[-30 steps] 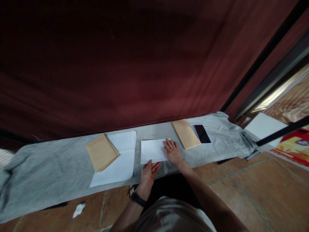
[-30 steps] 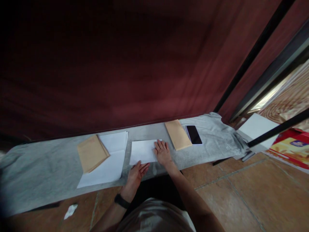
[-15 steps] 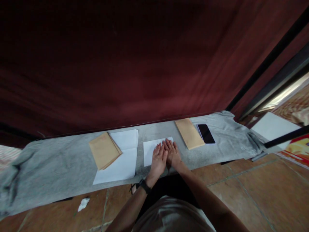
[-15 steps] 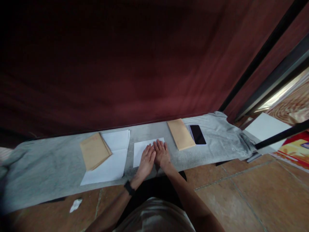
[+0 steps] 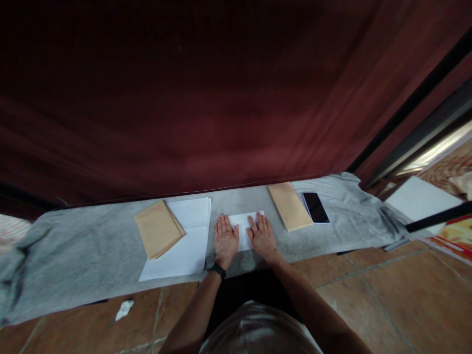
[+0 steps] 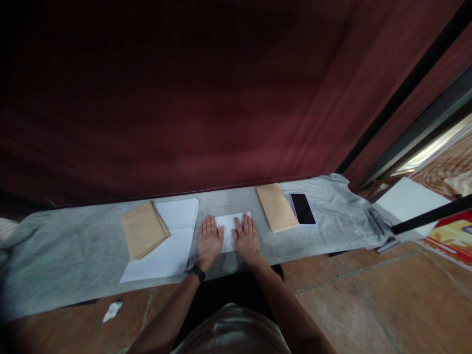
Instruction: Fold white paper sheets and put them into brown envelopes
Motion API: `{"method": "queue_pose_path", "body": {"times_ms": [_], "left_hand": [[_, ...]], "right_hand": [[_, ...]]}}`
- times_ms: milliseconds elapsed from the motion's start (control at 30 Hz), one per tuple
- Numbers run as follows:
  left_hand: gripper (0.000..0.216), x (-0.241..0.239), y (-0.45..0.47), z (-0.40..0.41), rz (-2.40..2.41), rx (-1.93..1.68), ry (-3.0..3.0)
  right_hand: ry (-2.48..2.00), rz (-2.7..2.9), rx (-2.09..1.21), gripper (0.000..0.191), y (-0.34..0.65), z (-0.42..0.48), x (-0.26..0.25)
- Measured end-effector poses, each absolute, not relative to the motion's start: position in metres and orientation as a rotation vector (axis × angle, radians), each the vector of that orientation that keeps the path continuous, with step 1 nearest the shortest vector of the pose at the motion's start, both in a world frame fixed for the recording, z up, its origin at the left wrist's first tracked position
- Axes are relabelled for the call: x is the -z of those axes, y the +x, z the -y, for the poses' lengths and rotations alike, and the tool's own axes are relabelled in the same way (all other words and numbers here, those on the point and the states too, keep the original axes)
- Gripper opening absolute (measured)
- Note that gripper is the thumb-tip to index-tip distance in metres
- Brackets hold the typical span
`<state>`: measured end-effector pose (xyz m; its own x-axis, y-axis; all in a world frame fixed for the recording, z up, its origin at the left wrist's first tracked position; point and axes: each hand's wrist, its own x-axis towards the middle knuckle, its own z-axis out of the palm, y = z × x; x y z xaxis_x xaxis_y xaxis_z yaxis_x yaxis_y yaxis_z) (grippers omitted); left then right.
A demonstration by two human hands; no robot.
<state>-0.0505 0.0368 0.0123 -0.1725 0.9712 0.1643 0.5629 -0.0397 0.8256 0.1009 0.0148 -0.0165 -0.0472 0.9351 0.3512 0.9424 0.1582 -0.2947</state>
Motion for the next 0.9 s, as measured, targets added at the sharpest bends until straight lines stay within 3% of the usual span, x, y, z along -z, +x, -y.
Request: {"method": "queue_pose_path", "body": {"times_ms": [467,600,900], "left_hand": [[0.037,-0.039,-0.077,-0.013,-1.715,-1.256,1.037],[0.021,-0.046,-0.081,-0.018,-1.639,-1.272,0.895],[0.008,-0.070,-0.076,-0.015,-1.523,-1.276,0.906]], "right_hand": [[-1.829,1.857,0.012,0.057,0.098,-0.013,0.017],[-1.858,1.884,0.002,0.057,0.097,-0.012,0.013],[-1.750,1.731,-0.170,0.044,0.115,-0.025,0.017]]}}
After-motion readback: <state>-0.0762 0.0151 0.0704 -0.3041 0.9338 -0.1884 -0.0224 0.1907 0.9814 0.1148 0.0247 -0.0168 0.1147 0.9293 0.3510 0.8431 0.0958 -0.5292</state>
